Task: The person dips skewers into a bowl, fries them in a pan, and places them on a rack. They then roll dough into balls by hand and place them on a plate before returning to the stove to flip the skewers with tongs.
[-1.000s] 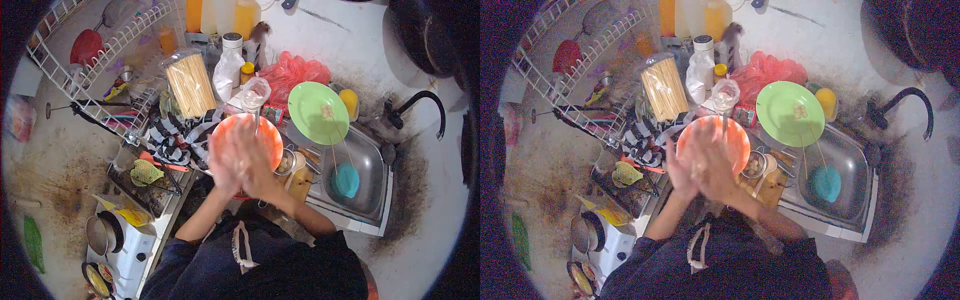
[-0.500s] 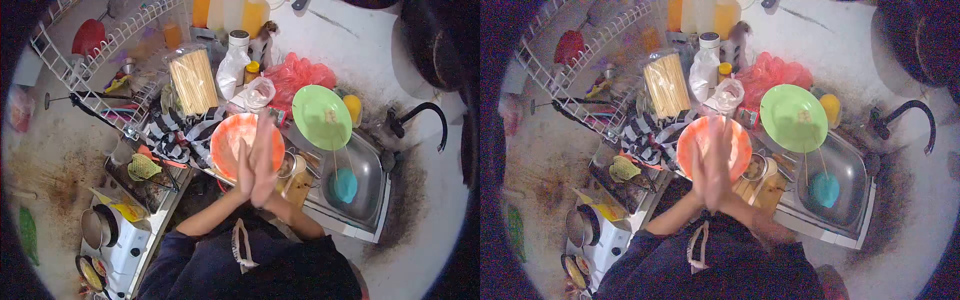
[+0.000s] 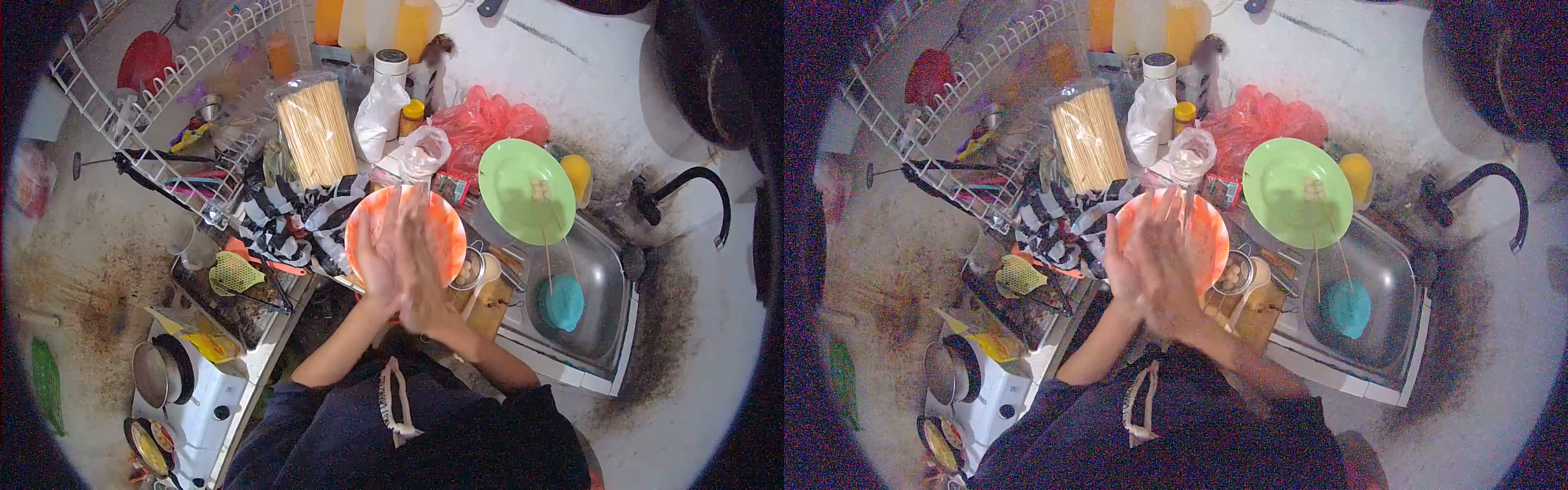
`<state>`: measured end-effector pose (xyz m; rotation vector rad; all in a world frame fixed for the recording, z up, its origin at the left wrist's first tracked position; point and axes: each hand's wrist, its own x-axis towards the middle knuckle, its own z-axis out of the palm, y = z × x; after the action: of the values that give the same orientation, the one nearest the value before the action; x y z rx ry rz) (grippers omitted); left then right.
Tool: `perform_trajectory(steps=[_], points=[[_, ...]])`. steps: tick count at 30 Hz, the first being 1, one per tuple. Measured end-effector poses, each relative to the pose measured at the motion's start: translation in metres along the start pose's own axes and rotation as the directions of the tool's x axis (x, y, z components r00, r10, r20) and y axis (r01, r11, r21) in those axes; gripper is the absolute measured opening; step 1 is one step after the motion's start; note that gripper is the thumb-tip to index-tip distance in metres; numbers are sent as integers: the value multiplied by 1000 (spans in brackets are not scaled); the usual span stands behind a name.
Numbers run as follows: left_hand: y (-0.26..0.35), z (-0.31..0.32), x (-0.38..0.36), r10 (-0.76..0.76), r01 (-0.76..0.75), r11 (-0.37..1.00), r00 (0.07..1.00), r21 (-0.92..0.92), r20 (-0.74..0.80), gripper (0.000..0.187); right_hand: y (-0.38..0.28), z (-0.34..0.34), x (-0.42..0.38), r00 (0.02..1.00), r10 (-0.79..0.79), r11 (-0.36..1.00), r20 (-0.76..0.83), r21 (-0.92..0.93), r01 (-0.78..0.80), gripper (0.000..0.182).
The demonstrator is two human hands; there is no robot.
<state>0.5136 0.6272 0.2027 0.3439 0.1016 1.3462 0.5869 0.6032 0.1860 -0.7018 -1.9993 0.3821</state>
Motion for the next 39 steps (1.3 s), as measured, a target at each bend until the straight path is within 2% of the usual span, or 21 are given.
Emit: perform_trajectory(steps=[2, 6, 7, 8, 10, 12, 14, 16, 18, 19, 20, 21, 22, 23, 24, 26, 32, 34, 35, 38, 39], points=[[0, 0, -9, -102, 102, 995, 995, 2, -4, 67, 13, -10, 12, 948, 310, 912, -67, -260, -317, 68], [-20, -7, -19, -218, 237, 948, 970, 215, -108, 64, 6, -14, 30, 950, 251, 907, -187, -296, -298, 65], [-22, -15, -17, -154, 158, 937, 987, 312, -39, 64, -8, -6, 31, 881, 453, 805, -137, -363, -470, 66], [-23, -23, -15, -156, 161, 936, 987, 312, -41, 64, -13, -3, 22, 880, 455, 804, -139, -362, -473, 66], [-16, -41, -7, 34, -107, 972, 946, 211, 324, 65, -12, 6, 2, 998, 58, 998, 0, 10, -58, 66], [-8, -34, -5, 139, -226, 966, 863, 124, 486, 65, 4, 1, -7, 993, 58, 995, 106, -84, -49, 66], [-1, -14, -10, -89, 84, 994, 994, 75, 66, 65, 15, -10, 7, 961, 275, 933, -22, -234, -273, 65], [-13, -16, -16, -184, 183, 982, 983, 45, 18, 65, 11, -15, 18, 954, 282, 930, -98, -217, -297, 63], [-19, -14, -19, -247, 266, 935, 963, 235, -109, 66, -3, -5, 25, 914, 352, 930, -201, -36, -366, 61], [-17, -17, -17, -249, 269, 934, 962, 235, -110, 66, 4, 19, 10, 737, 656, 695, -161, -253, -673, 61], [-12, -24, -11, -171, 187, 963, 981, 195, -94, 67, 1, 17, 7, 735, 658, 693, -163, -253, -676, 61], [-7, -31, -4, -92, 103, 983, 992, 153, -82, 68, -1, 14, 6, 943, 322, 939, -80, -102, -329, 64], [-4, -34, 2, -8, 16, 994, 997, 110, -73, 69, -2, 11, 5, 995, -79, 994, -62, 73, 84, 68], [0, -11, 3, 93, -93, 996, 995, 5, -23, 70, 6, 5, 5, 995, 94, 996, 13, -8, -94, 80], [-1, -4, 0, 94, -94, 996, 995, 5, -25, 70, 6, -5, 11, 995, 95, 995, 16, -7, -95, 80], [-8, 3, -9, -3, -4, 994, 998, 107, 64, 71, 0, -22, 24, 931, 345, 931, -121, -86, -356, 78], [-15, -4, -17, -39, 0, 830, 998, 558, 58, 70, -4, -2, 7, 926, 304, 945, -225, 191, -265, 69], [-5, 6, -10, 104, -157, 869, 985, 470, 136, 70, 17, 13, -6, 987, -138, 990, -88, 32, 141, 73], [-2, 8, -6, 89, -128, 963, 982, 236, 169, 72, -1, -2, -5, 997, 3, 998, -72, -67, -8, 76], [1, 12, -13, -96, 94, 995, 974, 19, 205, 75, 11, -24, 13, 974, 164, 950, -153, -242, -198, 75], [-3, 14, -21, -155, 110, 957, 976, 268, 152, 76, 3, -33, 22, 967, 152, 948, -206, -247, -201, 72]])
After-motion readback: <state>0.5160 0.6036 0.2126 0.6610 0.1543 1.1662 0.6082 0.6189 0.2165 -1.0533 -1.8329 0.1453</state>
